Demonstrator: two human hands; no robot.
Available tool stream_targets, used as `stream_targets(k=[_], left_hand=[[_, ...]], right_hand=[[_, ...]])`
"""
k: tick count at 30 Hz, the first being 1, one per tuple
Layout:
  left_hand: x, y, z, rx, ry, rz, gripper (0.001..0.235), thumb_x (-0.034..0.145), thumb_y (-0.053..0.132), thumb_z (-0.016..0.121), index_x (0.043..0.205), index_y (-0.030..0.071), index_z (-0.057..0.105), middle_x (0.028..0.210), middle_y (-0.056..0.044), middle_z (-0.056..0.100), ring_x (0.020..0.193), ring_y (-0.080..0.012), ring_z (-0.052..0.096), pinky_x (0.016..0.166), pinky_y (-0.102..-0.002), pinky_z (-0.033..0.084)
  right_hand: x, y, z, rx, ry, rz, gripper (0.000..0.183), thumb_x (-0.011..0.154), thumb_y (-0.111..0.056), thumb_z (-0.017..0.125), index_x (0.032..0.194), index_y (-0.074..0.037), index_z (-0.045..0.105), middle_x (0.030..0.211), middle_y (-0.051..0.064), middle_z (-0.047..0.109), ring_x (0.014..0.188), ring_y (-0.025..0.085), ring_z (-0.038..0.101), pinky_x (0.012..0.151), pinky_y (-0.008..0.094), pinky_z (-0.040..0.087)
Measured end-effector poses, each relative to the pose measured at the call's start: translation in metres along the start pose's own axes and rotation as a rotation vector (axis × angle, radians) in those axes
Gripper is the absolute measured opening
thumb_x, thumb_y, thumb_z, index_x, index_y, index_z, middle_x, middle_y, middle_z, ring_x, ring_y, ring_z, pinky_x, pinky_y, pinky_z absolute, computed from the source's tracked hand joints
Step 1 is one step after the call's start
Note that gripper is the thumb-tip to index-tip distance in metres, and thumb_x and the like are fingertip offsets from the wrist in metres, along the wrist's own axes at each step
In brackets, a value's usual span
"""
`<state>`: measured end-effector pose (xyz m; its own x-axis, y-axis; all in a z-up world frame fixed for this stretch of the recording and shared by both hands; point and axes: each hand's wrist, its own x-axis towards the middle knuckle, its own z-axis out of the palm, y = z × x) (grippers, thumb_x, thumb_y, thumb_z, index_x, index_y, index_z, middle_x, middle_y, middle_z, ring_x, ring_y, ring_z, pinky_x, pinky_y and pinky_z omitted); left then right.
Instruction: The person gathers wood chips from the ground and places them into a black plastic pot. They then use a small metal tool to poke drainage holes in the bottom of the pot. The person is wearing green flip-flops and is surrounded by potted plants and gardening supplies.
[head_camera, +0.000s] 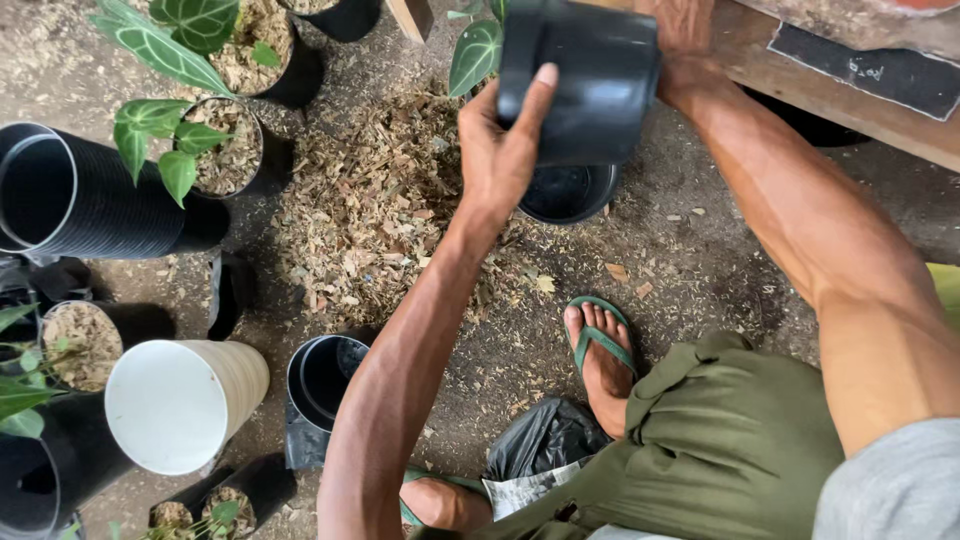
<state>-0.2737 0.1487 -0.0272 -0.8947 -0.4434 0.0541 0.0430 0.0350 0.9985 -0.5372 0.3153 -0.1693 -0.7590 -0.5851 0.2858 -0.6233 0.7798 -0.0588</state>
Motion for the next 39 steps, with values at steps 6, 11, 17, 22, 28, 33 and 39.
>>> stream_targets(k=[6,11,17,22,28,33,39], left_hand=[[0.003,-0.004,-0.072,-0.102,0.262,0.051,0.041,0.097,0.034,0.075,0.106,-0.006,0.078,0.093,-0.01,0.074,0.078,-0.0125,0.063,0.071,-0.033,0.052],[-0.036,0.021,-0.177,-0.134,0.433,0.141,0.038,0.094,0.035,0.074,0.107,-0.001,0.076,0.096,-0.002,0.075,0.085,-0.0079,0.063,0.078,-0.028,0.053],[-0.103,0.033,-0.306,0.063,0.801,0.069,0.041,0.093,0.038,0.075,0.092,-0.002,0.076,0.08,0.001,0.058,0.072,-0.0094,0.046,0.065,-0.03,0.04],[-0.151,0.022,-0.395,-0.113,1.007,0.099,0.04,0.089,0.039,0.077,0.078,0.002,0.07,0.074,0.002,0.058,0.067,-0.011,0.048,0.062,-0.032,0.043],[-0.212,-0.005,-0.448,-0.296,1.07,0.102,0.041,0.089,0.039,0.072,0.076,0.001,0.074,0.073,-0.005,0.071,0.064,-0.0148,0.064,0.06,-0.033,0.054],[-0.235,-0.02,-0.447,-0.178,0.978,0.026,0.042,0.088,0.04,0.073,0.082,-0.001,0.077,0.076,-0.008,0.076,0.062,-0.0147,0.068,0.059,-0.032,0.056],[-0.242,-0.022,-0.44,0.057,0.958,0.064,0.039,0.086,0.04,0.075,0.086,0.001,0.079,0.075,-0.003,0.078,0.062,-0.0104,0.071,0.061,-0.028,0.058]], right_hand=[[0.015,-0.011,-0.022,0.116,-0.086,0.028,0.011,0.093,-0.008,0.063,0.1,-0.002,0.068,0.09,0.016,0.069,0.077,0.03,0.068,0.065,0.042,0.052],[0.055,-0.081,-0.056,0.391,-0.085,-0.063,0.011,0.097,-0.008,0.063,0.104,-0.001,0.067,0.092,0.015,0.069,0.078,0.028,0.068,0.066,0.039,0.054],[0.084,-0.233,-0.087,1.297,-0.264,-0.064,0.011,0.102,-0.008,0.062,0.109,0.0,0.065,0.095,0.014,0.069,0.079,0.025,0.068,0.068,0.035,0.055],[0.072,-0.341,-0.139,1.906,-0.577,-0.062,0.011,0.106,-0.008,0.062,0.113,0.0,0.064,0.098,0.014,0.069,0.08,0.023,0.068,0.07,0.032,0.057],[-0.019,-0.435,-0.217,1.988,-0.769,-0.303,0.012,0.11,-0.009,0.061,0.118,0.001,0.062,0.101,0.013,0.069,0.081,0.02,0.069,0.071,0.028,0.059],[-0.107,-0.459,-0.227,1.799,-0.715,-0.486,0.04,0.1,0.004,0.058,0.138,-0.007,0.05,0.1,0.007,0.071,0.082,0.013,0.072,0.071,0.023,0.065],[-0.138,-0.457,-0.195,1.475,-0.467,-0.526,0.028,0.118,0.003,0.055,0.144,0.0,0.068,0.099,0.01,0.072,0.073,0.009,0.062,0.061,0.022,0.051]])
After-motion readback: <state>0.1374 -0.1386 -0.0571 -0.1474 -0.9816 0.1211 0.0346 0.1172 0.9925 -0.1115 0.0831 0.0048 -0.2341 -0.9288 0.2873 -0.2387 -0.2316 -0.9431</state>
